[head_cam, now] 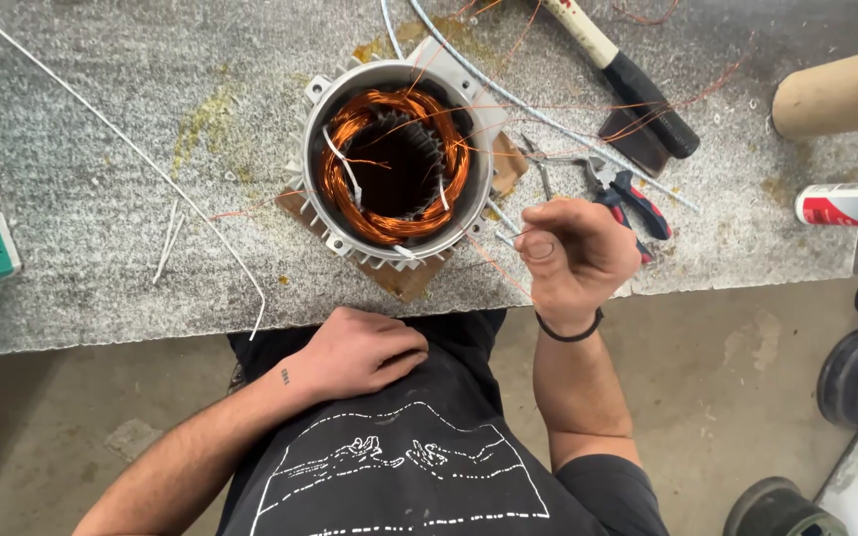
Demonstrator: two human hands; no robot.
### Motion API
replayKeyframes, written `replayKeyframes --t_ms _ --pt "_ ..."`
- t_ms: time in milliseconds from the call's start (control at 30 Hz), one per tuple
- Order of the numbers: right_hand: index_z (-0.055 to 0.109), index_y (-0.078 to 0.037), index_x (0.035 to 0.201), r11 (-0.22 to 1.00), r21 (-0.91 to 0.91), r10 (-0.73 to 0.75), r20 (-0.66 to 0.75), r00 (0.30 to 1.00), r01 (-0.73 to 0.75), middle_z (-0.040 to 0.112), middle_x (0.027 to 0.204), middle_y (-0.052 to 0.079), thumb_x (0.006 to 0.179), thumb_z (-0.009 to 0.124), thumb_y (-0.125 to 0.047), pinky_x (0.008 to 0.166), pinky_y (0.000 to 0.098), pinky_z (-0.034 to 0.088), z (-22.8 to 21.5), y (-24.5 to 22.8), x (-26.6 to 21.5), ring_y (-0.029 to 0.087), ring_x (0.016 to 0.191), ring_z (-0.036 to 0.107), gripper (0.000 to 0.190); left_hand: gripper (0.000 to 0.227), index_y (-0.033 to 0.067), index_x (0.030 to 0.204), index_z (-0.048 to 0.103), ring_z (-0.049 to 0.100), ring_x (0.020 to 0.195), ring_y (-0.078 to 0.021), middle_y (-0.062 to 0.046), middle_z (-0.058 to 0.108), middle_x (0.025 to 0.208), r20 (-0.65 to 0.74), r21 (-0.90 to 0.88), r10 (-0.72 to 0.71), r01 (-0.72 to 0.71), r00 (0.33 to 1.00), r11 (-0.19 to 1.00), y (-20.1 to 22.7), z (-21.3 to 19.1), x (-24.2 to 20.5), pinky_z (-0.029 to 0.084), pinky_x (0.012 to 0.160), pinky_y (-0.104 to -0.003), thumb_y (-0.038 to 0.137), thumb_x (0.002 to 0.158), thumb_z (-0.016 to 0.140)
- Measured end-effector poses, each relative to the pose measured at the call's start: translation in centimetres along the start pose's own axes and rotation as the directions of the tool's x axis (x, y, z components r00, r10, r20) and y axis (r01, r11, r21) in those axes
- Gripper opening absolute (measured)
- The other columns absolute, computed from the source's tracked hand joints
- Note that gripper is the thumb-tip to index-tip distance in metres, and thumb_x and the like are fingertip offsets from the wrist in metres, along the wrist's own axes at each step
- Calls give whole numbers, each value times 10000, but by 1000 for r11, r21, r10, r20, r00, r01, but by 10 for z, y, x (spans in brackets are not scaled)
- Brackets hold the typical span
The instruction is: The person works on a motor stator, using pliers to cut and manipulate copper wires and white zip ties. They insert and adjust the zip ties around the copper windings, then trim the excess wire and tie material.
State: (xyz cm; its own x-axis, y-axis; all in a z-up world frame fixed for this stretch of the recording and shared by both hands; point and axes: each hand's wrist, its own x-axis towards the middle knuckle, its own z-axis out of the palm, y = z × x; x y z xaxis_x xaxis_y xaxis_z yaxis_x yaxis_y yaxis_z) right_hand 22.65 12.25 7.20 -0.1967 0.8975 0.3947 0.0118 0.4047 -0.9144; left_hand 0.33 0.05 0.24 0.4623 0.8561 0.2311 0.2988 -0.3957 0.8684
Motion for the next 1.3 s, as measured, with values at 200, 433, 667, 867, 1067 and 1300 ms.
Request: replayKeyframes --t_ms 200,433,667,867,1067,1300 --pt "619 46 1242 994 111 3 47 999 -8 673 976 72 958 831 -325 655 209 526 8 -19 23 115 808 652 513 95 130 902 730 705 700 -225 -17 706 763 10 4 -13 13 1000 1000 0 0 2 554 605 -373 225 910 724" --pt "693 -2 1145 984 -124 -118 106 987 131 660 927 96 970 805 -233 623 213 462 3 -24 26 114 730 596 311 97 133 907 731 704 703 -227 -16 713 775 18 -6 -36 36 999 999 2 0 2 552 607 -374 229 906 723" --pt "641 10 1021 969 -3 -246 -8 969 246 638 997 121 1035 717 -152 603 259 536 3 -13 21 159 731 643 179 109 131 925 725 711 732 -231 -21 722 808 26 -20 -29 29 999 999 1 0 1 556 628 -379 240 922 714" --pt "584 -2 1095 901 409 -69 -186 980 141 661 1021 148 1039 682 -158 617 305 566 3 46 -35 207 757 656 193 126 135 926 725 717 742 -233 -21 727 811 33 3 -36 36 999 999 -1 2 4 562 633 -378 259 921 708" --pt "631 14 1047 900 350 325 -145 935 -259 686 964 144 998 712 -39 640 314 568 -15 75 -94 194 731 664 109 132 140 929 721 716 741 -240 -27 714 791 64 9 -66 65 996 998 -2 4 3 562 629 -389 270 925 698" --pt "710 33 1001 937 -229 292 105 951 -263 741 1004 110 915 738 -5 774 280 565 -8 32 -54 176 842 696 99 156 138 967 694 698 746 -269 -45 684 779 169 6 28 -29 985 1000 28 -32 13 554 651 -412 285 919 711"
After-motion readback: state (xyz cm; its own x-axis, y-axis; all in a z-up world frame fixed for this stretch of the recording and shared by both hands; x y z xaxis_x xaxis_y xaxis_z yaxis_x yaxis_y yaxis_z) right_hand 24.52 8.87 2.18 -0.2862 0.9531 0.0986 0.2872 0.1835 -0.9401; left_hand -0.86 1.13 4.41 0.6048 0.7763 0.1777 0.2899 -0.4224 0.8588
